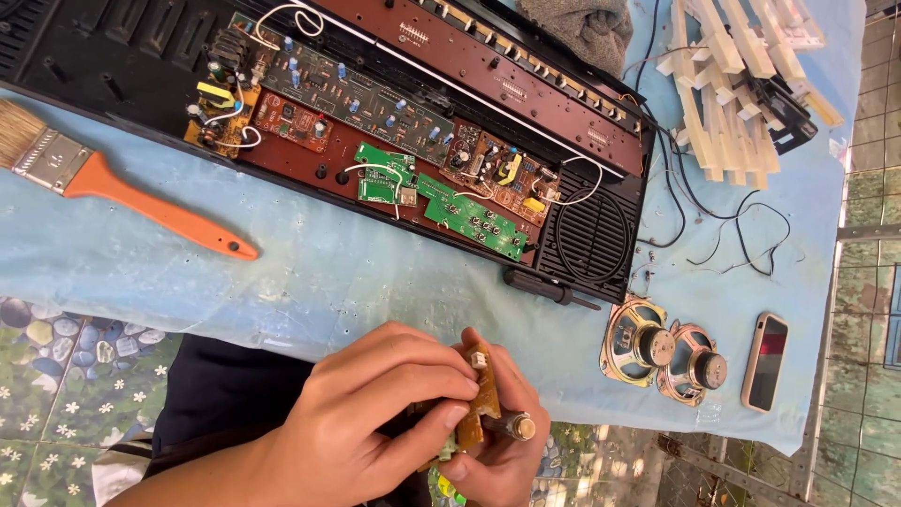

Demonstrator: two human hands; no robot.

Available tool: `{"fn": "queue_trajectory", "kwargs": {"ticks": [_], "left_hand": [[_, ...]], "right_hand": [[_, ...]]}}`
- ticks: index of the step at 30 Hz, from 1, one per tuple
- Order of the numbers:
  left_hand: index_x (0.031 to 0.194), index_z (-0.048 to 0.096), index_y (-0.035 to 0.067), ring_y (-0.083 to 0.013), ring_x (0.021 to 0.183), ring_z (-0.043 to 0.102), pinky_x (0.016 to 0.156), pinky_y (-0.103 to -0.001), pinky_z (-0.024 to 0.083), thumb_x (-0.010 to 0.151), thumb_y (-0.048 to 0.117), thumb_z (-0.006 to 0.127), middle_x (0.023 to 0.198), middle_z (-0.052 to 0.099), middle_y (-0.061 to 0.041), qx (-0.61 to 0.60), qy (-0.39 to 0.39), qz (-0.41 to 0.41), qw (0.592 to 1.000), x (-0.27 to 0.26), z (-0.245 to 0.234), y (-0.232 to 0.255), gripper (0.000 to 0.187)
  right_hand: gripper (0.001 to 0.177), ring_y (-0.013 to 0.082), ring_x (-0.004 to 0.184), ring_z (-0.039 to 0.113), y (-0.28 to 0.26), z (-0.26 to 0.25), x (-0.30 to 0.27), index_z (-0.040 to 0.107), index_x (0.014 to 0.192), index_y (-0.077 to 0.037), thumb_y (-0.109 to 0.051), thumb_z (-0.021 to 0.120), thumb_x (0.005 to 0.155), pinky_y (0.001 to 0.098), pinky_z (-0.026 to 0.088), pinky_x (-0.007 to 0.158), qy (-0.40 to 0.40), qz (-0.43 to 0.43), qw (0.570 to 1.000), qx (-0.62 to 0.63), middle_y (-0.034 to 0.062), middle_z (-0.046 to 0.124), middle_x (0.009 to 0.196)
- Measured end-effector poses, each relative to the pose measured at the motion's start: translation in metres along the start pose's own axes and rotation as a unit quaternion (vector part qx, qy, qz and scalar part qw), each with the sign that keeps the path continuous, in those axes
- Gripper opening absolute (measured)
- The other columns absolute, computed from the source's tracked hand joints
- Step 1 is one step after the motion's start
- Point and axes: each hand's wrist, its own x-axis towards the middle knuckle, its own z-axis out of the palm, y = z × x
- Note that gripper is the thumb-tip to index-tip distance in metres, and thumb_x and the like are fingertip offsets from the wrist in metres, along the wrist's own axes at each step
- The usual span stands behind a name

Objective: The person uses a screwdriver to remove screws from a small circuit board held in their hands. They then flip the board over and continue to unscrew components. The person is working at a table with a disassembled electronic device, speakers, and other tools nearby.

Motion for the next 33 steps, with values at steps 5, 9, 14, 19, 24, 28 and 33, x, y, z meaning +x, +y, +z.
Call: {"fn": "queue_trajectory", "kwargs": {"ticks": [5,9,14,19,24,28,33], "left_hand": [[0.093,0.070,0.005,-0.0227,0.081,0.069,0.079,-0.034,0.057,0.095,0.010,0.069,0.096,0.074,-0.006,0.063,0.005,0.032,0.997,0.006,-0.006,0.003,0.006],[0.090,0.071,0.009,-0.0215,0.080,0.066,0.079,-0.033,0.053,0.095,0.012,0.068,0.095,0.075,-0.001,0.084,0.005,0.037,0.996,0.004,-0.007,0.001,0.007],[0.092,0.070,0.009,-0.0227,0.079,0.065,0.078,-0.034,0.052,0.095,0.011,0.069,0.097,0.073,-0.002,0.109,0.014,0.047,0.993,0.003,-0.007,0.001,0.003],[0.093,0.071,0.010,-0.0224,0.084,0.061,0.082,-0.037,0.052,0.099,0.016,0.062,0.099,0.072,-0.002,0.144,-0.001,0.075,0.987,0.003,-0.009,0.002,0.013],[0.086,0.066,0.010,-0.0218,0.075,0.059,0.075,-0.035,0.052,0.093,0.006,0.066,0.092,0.071,0.000,0.132,0.026,0.062,0.989,0.002,-0.007,0.001,0.007],[0.086,0.066,0.010,-0.0215,0.075,0.060,0.074,-0.033,0.050,0.094,0.007,0.064,0.091,0.072,0.000,0.095,0.008,0.036,0.995,0.003,-0.009,0.002,0.009],[0.083,0.065,0.009,-0.0206,0.074,0.059,0.075,-0.030,0.052,0.089,0.006,0.065,0.089,0.070,-0.006,0.019,-0.005,-0.027,0.999,0.005,-0.009,0.005,0.007]], "right_hand": [[0.085,0.0312,0.106,0.064,-0.006,0.006,0.009,0.052,0.144,0.009,-0.049,0.085,0.091,0.0409,0.054,0.094,-0.017,-0.014,1.000,-0.015,0.0201,0.062,0.117],[0.083,0.0293,0.101,0.064,-0.010,0.010,0.009,0.055,0.143,0.006,-0.050,0.085,0.089,0.0423,0.056,0.088,0.002,-0.001,0.999,-0.043,0.0175,0.064,0.111],[0.082,0.0293,0.102,0.066,-0.005,0.008,0.008,0.057,0.140,0.006,-0.049,0.086,0.087,0.0413,0.057,0.089,0.006,-0.012,0.998,-0.058,0.0184,0.065,0.113],[0.081,0.0305,0.101,0.069,-0.006,0.006,0.010,0.055,0.140,0.007,-0.048,0.083,0.087,0.0396,0.058,0.088,-0.010,-0.021,0.996,-0.090,0.0210,0.065,0.114],[0.073,0.0280,0.097,0.069,-0.003,0.007,0.009,0.057,0.139,0.005,-0.040,0.078,0.085,0.0352,0.056,0.085,-0.016,-0.046,0.992,-0.117,0.0213,0.067,0.109],[0.076,0.0311,0.100,0.068,0.001,0.002,0.006,0.055,0.141,0.005,-0.041,0.083,0.087,0.0362,0.057,0.084,-0.028,-0.059,0.994,-0.085,0.0235,0.065,0.115],[0.069,0.0201,0.089,0.071,0.004,0.004,-0.005,0.058,0.142,-0.007,-0.027,0.083,0.081,0.0204,0.030,0.048,0.023,-0.083,0.979,-0.187,0.0200,0.070,0.120]]}}
